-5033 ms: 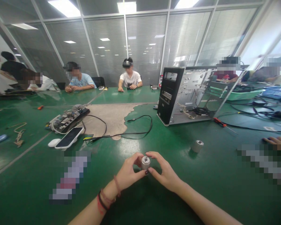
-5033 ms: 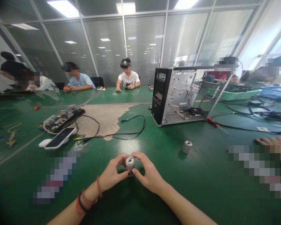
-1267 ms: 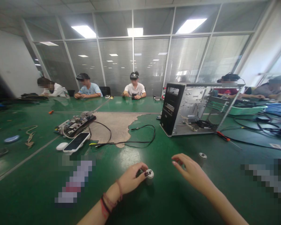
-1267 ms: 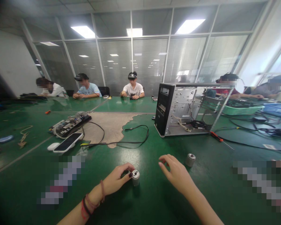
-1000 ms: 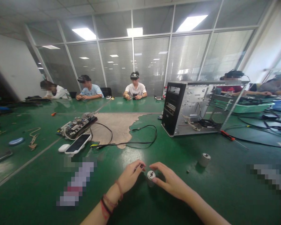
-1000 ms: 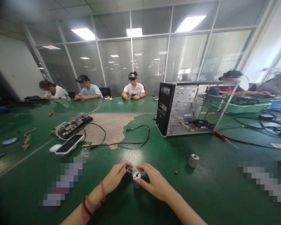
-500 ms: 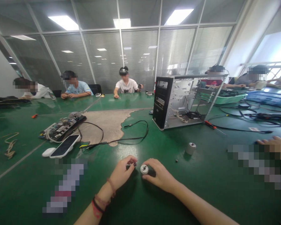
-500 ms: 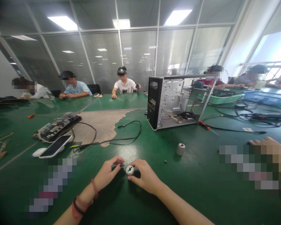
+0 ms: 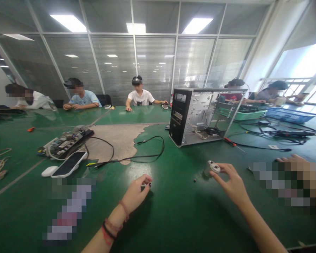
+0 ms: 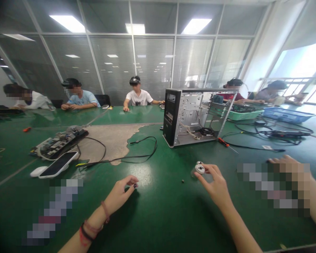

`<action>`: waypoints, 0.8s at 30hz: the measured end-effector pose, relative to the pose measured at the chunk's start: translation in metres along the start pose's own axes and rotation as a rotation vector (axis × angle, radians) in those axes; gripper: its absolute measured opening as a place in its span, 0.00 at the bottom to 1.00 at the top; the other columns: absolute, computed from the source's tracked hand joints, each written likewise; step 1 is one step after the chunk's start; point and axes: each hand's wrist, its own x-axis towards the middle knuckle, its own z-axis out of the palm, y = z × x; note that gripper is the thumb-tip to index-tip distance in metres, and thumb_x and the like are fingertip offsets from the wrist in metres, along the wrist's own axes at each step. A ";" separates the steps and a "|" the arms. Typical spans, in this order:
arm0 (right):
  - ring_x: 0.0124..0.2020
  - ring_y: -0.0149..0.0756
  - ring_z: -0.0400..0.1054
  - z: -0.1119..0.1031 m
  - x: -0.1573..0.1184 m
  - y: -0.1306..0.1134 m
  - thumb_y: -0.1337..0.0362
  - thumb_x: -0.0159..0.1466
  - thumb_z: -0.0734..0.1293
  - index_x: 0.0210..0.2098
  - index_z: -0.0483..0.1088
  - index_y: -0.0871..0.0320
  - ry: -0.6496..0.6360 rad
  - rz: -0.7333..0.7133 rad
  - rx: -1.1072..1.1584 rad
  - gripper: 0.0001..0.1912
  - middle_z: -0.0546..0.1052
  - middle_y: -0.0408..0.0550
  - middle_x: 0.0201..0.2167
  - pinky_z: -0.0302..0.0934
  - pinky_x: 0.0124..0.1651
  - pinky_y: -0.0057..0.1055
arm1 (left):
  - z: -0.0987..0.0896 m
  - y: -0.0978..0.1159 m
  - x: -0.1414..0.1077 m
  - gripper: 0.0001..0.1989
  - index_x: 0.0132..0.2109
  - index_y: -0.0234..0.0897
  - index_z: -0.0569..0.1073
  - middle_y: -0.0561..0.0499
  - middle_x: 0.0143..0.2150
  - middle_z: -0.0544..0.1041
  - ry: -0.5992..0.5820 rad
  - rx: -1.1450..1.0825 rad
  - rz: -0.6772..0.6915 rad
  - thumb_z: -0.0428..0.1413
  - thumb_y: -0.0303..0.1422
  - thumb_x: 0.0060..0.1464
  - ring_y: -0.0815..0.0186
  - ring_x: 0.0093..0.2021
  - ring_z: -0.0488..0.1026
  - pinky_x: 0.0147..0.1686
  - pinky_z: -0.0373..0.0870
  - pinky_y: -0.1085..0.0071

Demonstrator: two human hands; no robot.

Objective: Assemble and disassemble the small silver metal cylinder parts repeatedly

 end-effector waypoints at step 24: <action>0.32 0.39 0.65 -0.004 -0.024 0.060 0.46 0.57 0.62 0.49 0.63 0.59 0.094 0.068 -0.311 0.28 0.67 0.48 0.34 0.62 0.36 0.34 | 0.001 -0.008 0.003 0.07 0.39 0.37 0.71 0.50 0.35 0.76 0.040 0.073 -0.026 0.49 0.28 0.55 0.64 0.37 0.73 0.41 0.68 0.69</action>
